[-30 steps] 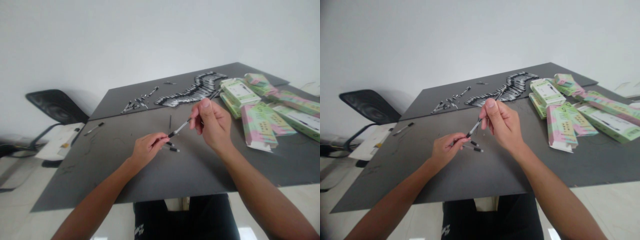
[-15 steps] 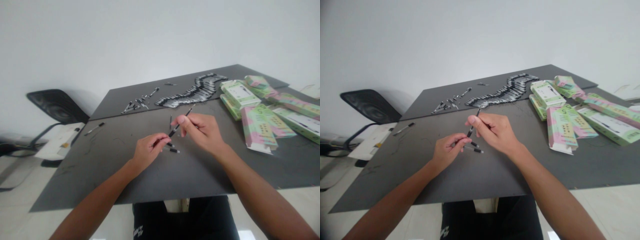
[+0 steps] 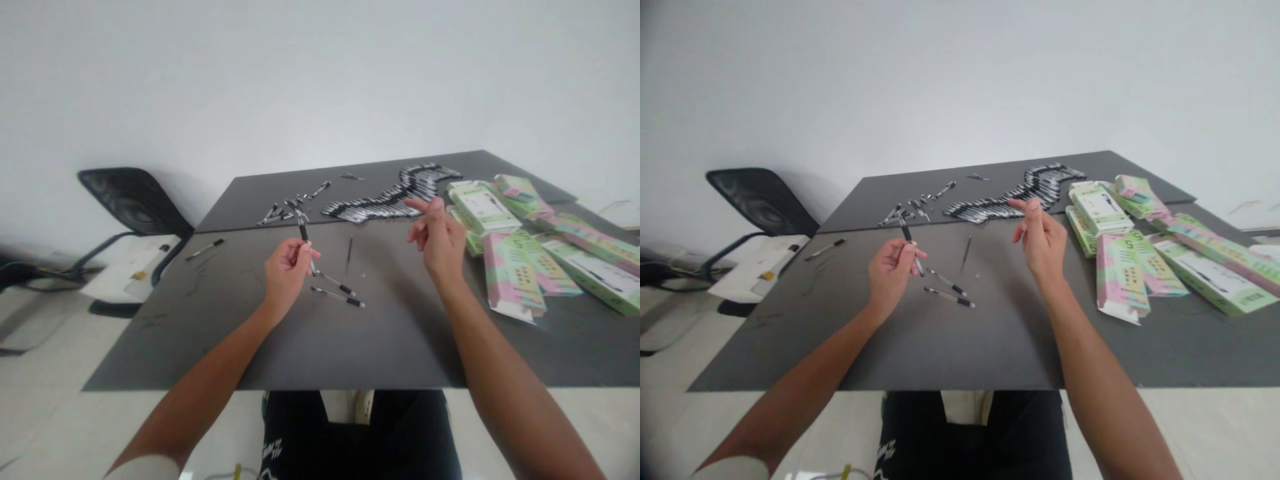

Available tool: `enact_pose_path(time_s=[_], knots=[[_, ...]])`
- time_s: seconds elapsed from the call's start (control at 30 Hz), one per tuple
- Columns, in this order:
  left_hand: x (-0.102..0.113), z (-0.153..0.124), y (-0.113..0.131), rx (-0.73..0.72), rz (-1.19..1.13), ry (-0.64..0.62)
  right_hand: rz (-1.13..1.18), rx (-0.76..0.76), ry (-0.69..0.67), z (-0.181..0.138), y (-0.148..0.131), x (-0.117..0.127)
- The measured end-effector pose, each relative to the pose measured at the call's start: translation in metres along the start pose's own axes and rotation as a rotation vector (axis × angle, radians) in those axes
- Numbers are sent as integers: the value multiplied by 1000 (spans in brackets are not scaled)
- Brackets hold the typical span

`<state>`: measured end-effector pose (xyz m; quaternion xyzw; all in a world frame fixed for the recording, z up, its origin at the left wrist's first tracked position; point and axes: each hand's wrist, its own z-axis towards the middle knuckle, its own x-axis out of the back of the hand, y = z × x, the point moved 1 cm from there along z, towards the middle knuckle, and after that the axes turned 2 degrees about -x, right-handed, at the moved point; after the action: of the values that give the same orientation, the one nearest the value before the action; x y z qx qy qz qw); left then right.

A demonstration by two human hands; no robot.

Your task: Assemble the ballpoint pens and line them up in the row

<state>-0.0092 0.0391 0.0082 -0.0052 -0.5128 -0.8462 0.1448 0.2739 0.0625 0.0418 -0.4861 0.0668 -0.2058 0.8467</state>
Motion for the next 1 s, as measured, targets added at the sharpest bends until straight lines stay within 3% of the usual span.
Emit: enact_pose_path(time_s=[0.1, 0.27, 0.37, 0.5, 0.77, 1.0], knots=[[10, 14, -6, 14, -26, 90, -230, -8, -117, 3, 14, 2], [21, 27, -16, 34, -40, 155, -473, 39, -651, -3, 34, -6], [22, 28, -20, 52, -41, 151, -489, 80, -774, -8, 37, -13], [21, 26, -23, 54, -40, 141, -515, 95, -739, -9, 39, -16], [17, 20, -30, 83, 4, 86, -555, 28, -497, -7, 47, -15], [19, 25, -45, 162, 39, 152, -496, 85, -384, -20, 40, -27]])
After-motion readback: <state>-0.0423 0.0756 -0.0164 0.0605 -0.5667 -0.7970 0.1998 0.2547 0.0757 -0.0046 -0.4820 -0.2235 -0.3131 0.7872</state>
